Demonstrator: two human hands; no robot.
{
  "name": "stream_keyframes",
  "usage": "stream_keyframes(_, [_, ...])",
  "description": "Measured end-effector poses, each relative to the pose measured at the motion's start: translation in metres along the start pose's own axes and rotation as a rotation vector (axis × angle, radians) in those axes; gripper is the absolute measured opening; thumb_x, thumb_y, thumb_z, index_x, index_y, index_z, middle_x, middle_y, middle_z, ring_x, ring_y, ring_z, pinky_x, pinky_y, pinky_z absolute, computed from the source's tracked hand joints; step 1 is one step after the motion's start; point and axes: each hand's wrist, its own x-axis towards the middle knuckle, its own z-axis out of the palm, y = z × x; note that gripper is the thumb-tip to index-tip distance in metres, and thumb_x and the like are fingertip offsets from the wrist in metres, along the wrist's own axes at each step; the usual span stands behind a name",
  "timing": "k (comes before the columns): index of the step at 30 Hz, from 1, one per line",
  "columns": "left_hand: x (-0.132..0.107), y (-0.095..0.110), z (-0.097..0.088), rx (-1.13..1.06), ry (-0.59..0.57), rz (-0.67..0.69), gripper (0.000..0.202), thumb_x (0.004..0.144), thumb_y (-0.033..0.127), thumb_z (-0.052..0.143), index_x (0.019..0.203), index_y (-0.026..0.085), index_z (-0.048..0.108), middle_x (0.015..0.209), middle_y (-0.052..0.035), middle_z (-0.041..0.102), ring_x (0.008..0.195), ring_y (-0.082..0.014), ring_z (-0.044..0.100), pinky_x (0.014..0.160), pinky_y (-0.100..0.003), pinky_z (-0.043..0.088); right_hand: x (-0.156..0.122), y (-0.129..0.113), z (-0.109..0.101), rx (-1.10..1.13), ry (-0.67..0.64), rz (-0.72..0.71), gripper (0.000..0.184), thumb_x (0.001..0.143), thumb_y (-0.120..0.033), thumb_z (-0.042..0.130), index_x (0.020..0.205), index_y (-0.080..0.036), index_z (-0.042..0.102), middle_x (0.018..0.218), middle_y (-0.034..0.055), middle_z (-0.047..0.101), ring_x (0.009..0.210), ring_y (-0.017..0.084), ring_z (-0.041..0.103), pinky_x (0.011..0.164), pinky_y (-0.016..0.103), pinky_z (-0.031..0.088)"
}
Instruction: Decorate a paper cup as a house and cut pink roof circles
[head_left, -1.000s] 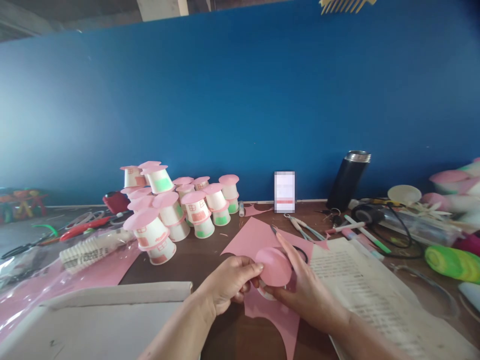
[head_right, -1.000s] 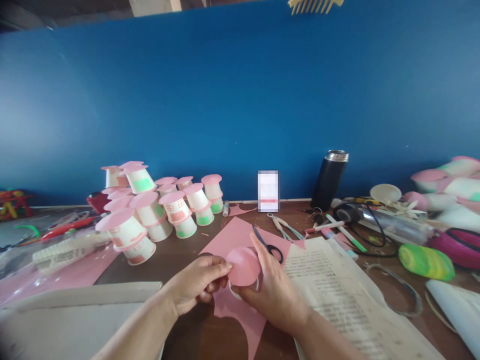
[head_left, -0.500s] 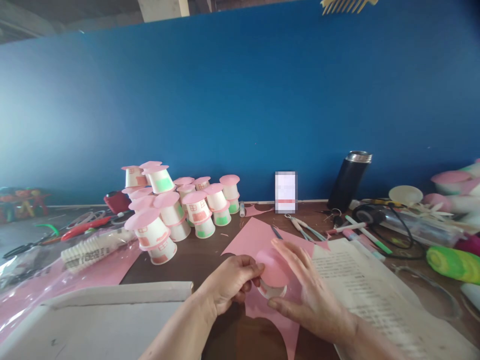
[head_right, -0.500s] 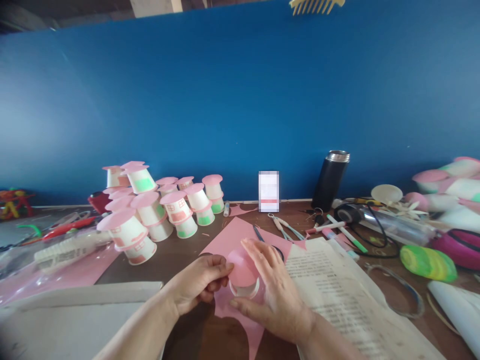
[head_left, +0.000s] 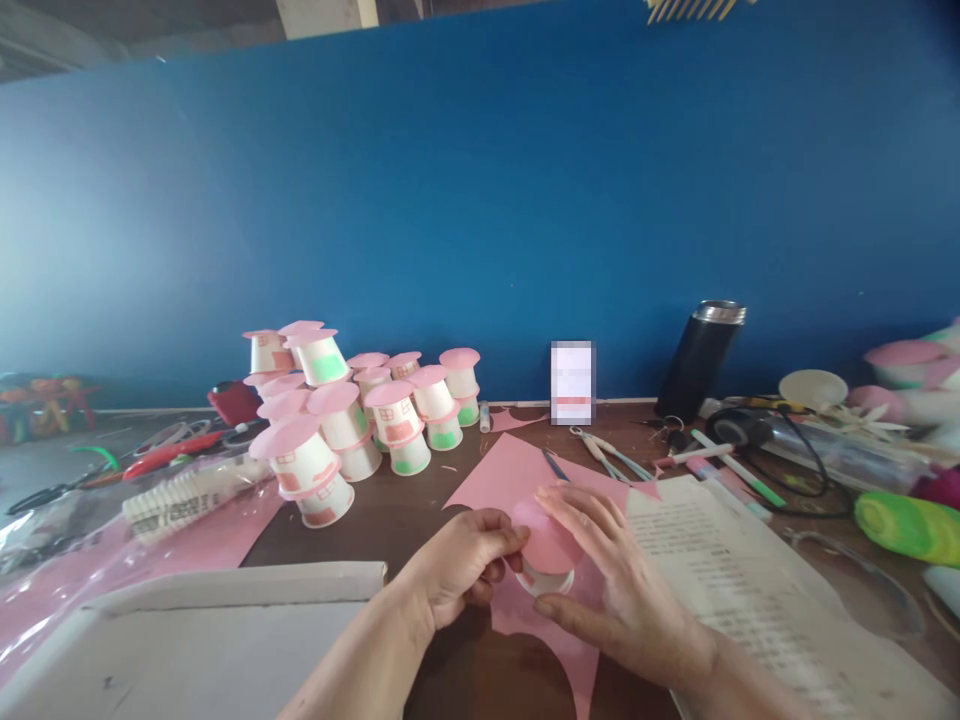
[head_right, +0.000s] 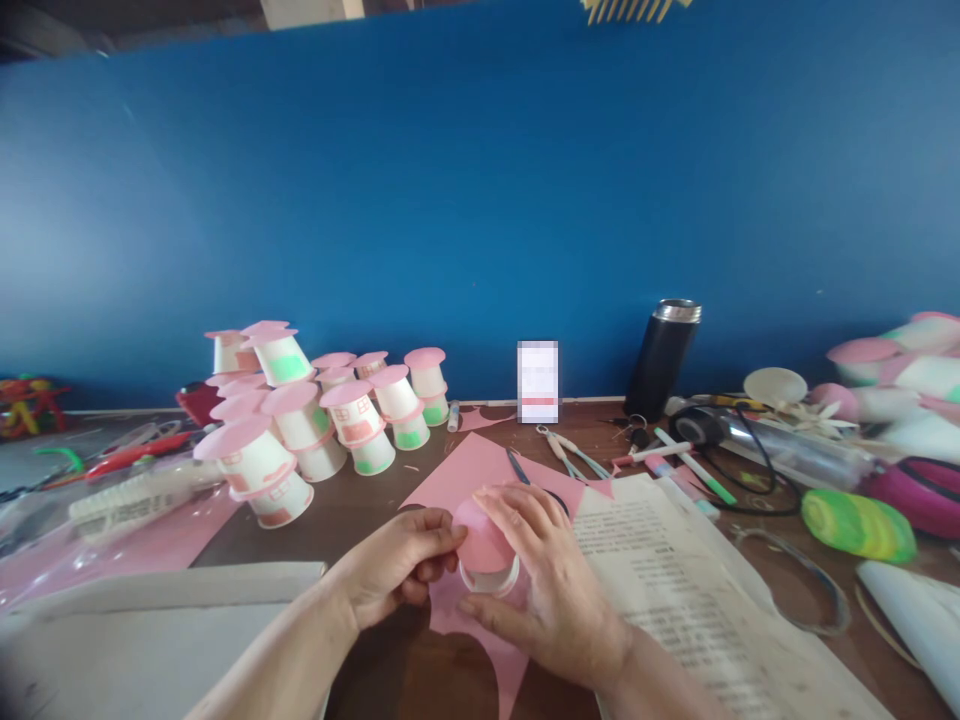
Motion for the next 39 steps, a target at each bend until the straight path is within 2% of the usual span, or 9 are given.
stream_keyframes(12, [0.000, -0.001, 0.000, 0.016, 0.008, -0.005, 0.046, 0.060, 0.049, 0.083, 0.069, 0.017, 0.051, 0.063, 0.0026, 0.055, 0.048, -0.0035, 0.031, 0.041, -0.019, 0.008, 0.000, -0.003, 0.001, 0.006, 0.005, 0.072, 0.072, 0.084, -0.045, 0.070, 0.146, -0.031, 0.035, 0.138, 0.0086, 0.057, 0.130, 0.034, 0.048, 0.104, 0.052, 0.044])
stream_keyframes(21, [0.002, -0.001, -0.001, 0.021, 0.007, 0.004, 0.045, 0.060, 0.048, 0.083, 0.069, 0.017, 0.051, 0.062, 0.0024, 0.055, 0.048, -0.0039, 0.032, 0.040, -0.018, 0.009, 0.001, 0.000, 0.002, -0.028, 0.003, 0.051, 0.071, 0.086, -0.051, 0.067, 0.145, -0.027, 0.037, 0.141, 0.0103, 0.055, 0.129, 0.033, 0.049, 0.103, 0.052, 0.044])
stream_keyframes(26, [0.002, -0.002, 0.000, 0.016, 0.012, 0.010, 0.044, 0.061, 0.048, 0.083, 0.069, 0.017, 0.051, 0.062, 0.0022, 0.056, 0.048, -0.0041, 0.033, 0.040, -0.018, 0.009, 0.003, -0.001, 0.004, -0.078, 0.013, -0.032, 0.079, 0.087, -0.055, 0.064, 0.150, -0.022, 0.029, 0.143, 0.0134, 0.054, 0.133, 0.036, 0.044, 0.107, 0.058, 0.036])
stream_keyframes(32, [0.001, -0.003, 0.000, 0.012, 0.018, 0.028, 0.044, 0.061, 0.048, 0.082, 0.067, 0.017, 0.052, 0.062, 0.0024, 0.055, 0.049, -0.0046, 0.033, 0.039, -0.019, 0.010, 0.011, -0.012, -0.001, -0.180, -0.053, -0.120, 0.077, 0.086, -0.058, 0.064, 0.147, -0.022, 0.036, 0.132, 0.0088, 0.066, 0.127, 0.034, 0.051, 0.112, 0.059, 0.022])
stream_keyframes(39, [0.000, -0.002, 0.001, 0.023, 0.015, 0.036, 0.043, 0.060, 0.048, 0.081, 0.067, 0.017, 0.053, 0.062, 0.0020, 0.055, 0.049, -0.0047, 0.033, 0.040, -0.019, 0.009, 0.012, -0.011, -0.003, -0.174, -0.037, -0.097, 0.075, 0.085, -0.059, 0.064, 0.146, -0.023, 0.038, 0.135, 0.0085, 0.063, 0.129, 0.035, 0.049, 0.114, 0.059, 0.019])
